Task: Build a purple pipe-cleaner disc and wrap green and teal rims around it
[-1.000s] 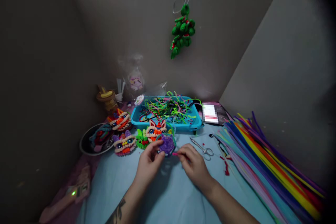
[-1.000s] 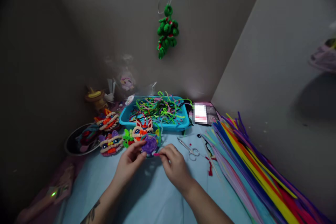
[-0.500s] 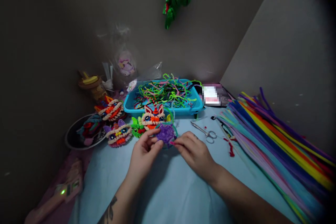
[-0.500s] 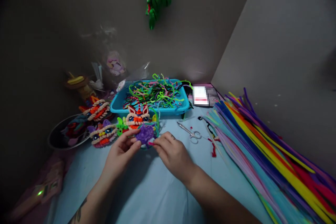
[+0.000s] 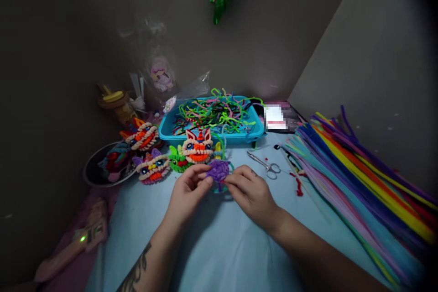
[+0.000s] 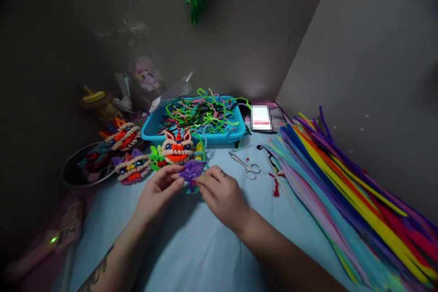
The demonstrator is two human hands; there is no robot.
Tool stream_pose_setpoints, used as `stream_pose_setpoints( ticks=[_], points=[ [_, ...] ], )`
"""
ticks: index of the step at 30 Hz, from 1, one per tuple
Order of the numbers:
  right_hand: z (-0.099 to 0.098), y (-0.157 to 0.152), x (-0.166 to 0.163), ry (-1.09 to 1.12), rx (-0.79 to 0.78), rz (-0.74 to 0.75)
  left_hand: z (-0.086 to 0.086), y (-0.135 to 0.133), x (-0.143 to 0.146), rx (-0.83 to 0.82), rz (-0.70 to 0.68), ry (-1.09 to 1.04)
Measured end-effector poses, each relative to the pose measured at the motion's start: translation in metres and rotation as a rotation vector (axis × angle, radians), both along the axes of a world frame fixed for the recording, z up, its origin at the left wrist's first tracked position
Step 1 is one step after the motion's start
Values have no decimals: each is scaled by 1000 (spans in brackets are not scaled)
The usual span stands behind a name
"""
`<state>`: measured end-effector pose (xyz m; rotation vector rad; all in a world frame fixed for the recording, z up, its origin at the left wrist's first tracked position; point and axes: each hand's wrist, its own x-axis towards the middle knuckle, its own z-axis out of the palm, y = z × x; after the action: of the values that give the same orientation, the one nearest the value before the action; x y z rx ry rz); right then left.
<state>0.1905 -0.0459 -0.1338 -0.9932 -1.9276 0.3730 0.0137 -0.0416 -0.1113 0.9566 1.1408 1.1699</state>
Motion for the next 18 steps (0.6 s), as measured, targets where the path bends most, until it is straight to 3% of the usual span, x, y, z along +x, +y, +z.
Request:
stream_pose_setpoints(
  ticks=[11, 18],
  points=[
    [6, -4, -6, -4, 5, -25, 2, -4, 3, 27, 18, 43],
    [14, -7, -9, 90, -95, -75, -4, -8, 5, 222, 147, 266]
  ],
)
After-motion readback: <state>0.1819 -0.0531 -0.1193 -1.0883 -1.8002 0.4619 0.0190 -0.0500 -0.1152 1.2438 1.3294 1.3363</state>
